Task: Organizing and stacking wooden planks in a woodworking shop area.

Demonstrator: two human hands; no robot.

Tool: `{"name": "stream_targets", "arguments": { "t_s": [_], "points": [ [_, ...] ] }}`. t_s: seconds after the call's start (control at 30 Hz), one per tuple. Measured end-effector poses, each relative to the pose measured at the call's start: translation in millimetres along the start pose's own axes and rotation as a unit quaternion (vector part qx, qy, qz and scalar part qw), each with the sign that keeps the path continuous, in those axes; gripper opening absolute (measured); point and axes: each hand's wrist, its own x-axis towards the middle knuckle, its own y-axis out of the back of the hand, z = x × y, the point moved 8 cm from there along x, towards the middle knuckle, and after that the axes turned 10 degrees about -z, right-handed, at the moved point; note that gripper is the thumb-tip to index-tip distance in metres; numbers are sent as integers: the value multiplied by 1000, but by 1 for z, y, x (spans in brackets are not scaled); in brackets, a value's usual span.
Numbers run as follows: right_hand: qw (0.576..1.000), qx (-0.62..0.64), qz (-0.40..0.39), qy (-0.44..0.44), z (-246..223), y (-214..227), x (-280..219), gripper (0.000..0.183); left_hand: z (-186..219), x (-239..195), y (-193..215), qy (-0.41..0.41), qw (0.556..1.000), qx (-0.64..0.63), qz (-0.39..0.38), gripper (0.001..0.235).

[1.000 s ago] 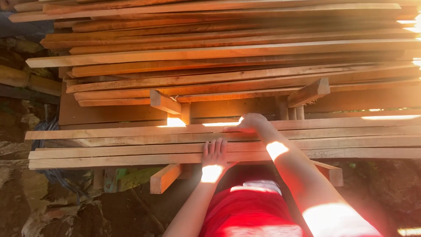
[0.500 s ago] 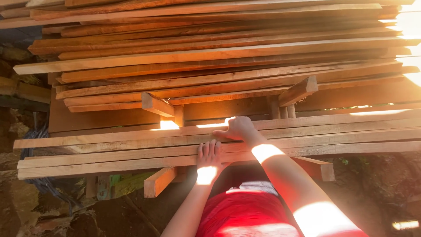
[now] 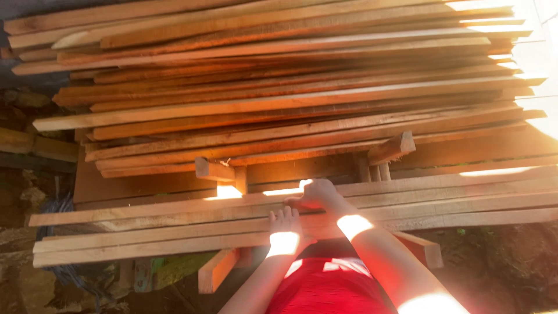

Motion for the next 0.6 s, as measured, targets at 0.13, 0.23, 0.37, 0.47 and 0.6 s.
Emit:
{"name": "stream_targets", "arguments": {
  "t_s": [0.13, 0.23, 0.37, 0.47, 0.6],
  "points": [
    [999, 31, -23, -9, 1, 9, 5, 86, -6, 65, -8, 13, 999, 19, -25, 91],
    [978, 202, -22, -52, 5, 31, 2, 63, -20, 94, -2, 32, 984, -45, -167, 69],
    [918, 361, 161, 35, 18, 93, 43, 29, -34, 147, 65, -12, 971, -138, -197, 65],
    [888, 309, 326, 95, 35, 178, 72, 23, -57, 202, 146, -18, 972, -208, -108, 54],
    [858, 124, 483, 121, 62, 301, 92, 32, -122, 269, 273, -102, 930, -203, 290, 50]
  ]
}}
